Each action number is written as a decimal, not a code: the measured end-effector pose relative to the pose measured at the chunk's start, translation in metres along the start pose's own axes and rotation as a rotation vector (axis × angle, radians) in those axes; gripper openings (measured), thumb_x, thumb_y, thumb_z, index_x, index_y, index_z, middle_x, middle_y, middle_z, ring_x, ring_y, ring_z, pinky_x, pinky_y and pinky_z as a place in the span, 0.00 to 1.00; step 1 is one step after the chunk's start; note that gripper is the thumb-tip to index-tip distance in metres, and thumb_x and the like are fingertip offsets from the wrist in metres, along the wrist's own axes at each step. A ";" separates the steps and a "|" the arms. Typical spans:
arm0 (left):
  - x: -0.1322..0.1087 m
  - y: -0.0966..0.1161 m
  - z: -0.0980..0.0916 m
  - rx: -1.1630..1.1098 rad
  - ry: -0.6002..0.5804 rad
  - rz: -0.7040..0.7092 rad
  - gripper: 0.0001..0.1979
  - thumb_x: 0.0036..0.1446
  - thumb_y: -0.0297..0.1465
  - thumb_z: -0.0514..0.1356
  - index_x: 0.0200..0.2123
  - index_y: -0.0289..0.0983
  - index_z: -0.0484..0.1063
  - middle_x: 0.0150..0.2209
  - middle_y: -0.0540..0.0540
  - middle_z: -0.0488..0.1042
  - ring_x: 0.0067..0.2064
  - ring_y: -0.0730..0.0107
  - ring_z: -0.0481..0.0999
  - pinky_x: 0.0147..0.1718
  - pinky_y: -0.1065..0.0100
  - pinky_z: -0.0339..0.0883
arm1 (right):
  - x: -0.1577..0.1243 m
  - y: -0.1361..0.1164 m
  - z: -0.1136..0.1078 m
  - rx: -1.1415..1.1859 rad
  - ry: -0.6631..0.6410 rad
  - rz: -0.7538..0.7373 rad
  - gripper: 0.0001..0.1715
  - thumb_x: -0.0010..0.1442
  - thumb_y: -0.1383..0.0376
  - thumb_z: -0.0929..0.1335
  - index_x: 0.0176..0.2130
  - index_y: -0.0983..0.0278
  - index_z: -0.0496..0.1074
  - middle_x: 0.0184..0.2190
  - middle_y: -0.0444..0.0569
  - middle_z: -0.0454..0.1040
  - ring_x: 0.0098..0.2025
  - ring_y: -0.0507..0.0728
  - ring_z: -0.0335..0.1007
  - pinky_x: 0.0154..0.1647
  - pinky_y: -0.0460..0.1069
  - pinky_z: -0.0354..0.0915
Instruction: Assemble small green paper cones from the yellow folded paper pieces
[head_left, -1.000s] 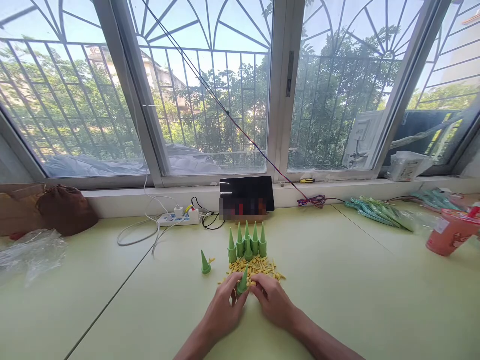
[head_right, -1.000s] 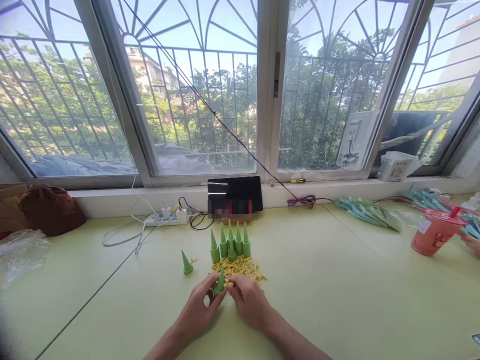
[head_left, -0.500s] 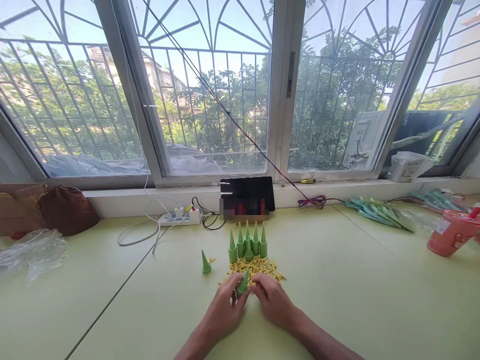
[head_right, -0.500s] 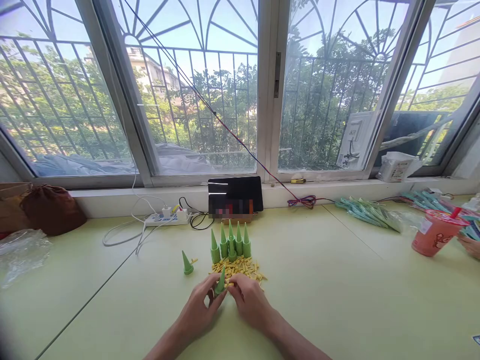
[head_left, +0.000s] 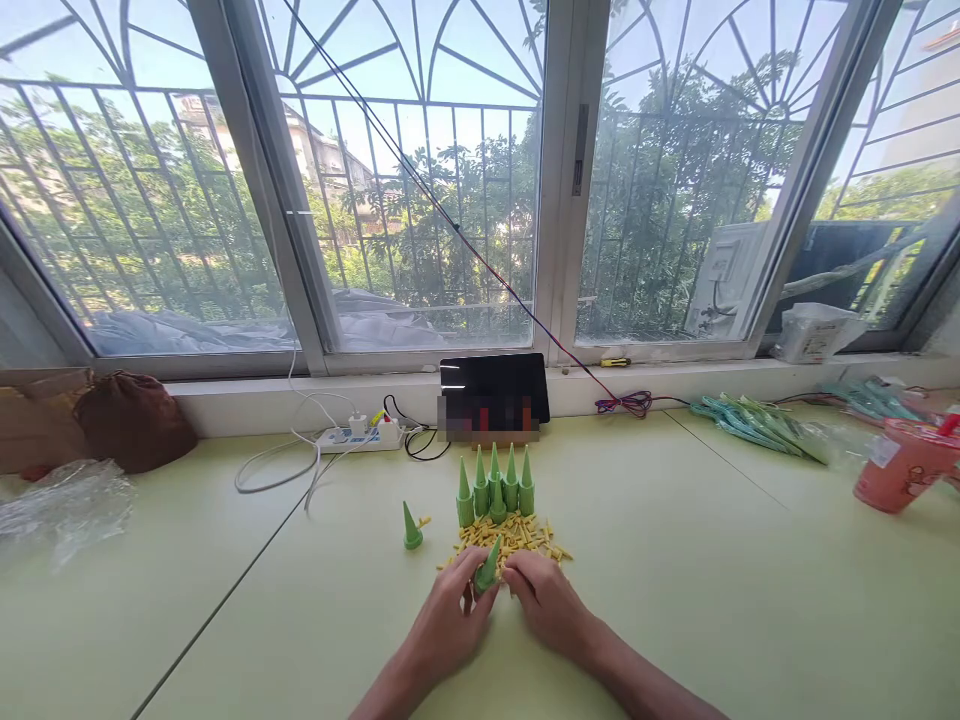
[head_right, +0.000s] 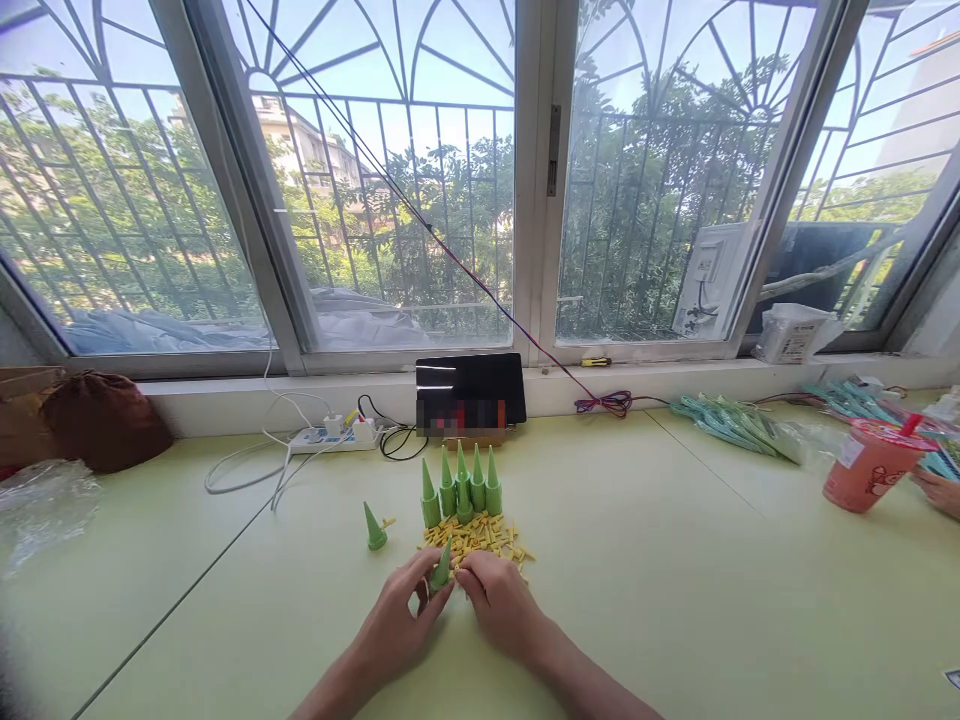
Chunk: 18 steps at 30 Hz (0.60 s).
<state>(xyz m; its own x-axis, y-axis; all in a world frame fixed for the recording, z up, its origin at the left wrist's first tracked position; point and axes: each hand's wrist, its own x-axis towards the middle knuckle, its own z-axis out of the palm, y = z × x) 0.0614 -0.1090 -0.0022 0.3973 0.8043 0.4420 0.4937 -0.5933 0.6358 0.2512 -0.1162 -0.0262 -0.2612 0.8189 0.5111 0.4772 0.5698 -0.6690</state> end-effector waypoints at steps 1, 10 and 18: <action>0.000 0.000 0.000 -0.003 0.001 0.002 0.06 0.64 0.30 0.59 0.43 0.40 0.75 0.35 0.46 0.77 0.31 0.69 0.75 0.29 0.70 0.72 | 0.000 0.000 0.000 0.007 0.003 0.000 0.26 0.76 0.56 0.56 0.32 0.62 0.70 0.29 0.47 0.74 0.31 0.56 0.68 0.33 0.48 0.63; 0.000 -0.001 0.001 -0.017 -0.016 0.008 0.07 0.66 0.32 0.58 0.46 0.41 0.74 0.37 0.46 0.77 0.32 0.69 0.75 0.29 0.70 0.72 | -0.003 0.000 0.001 0.076 0.040 0.022 0.09 0.71 0.60 0.64 0.43 0.62 0.72 0.31 0.47 0.74 0.29 0.56 0.68 0.32 0.49 0.65; -0.001 -0.003 0.001 -0.010 -0.033 0.001 0.07 0.67 0.32 0.58 0.46 0.41 0.72 0.38 0.45 0.77 0.33 0.68 0.75 0.29 0.70 0.71 | -0.001 0.000 0.000 0.068 0.032 0.011 0.09 0.71 0.63 0.63 0.40 0.62 0.72 0.33 0.48 0.76 0.32 0.57 0.70 0.35 0.49 0.64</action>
<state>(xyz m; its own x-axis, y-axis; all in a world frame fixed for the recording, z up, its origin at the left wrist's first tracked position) 0.0597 -0.1081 -0.0050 0.4227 0.8023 0.4215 0.4857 -0.5932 0.6420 0.2515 -0.1170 -0.0273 -0.2288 0.8231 0.5198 0.4217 0.5651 -0.7091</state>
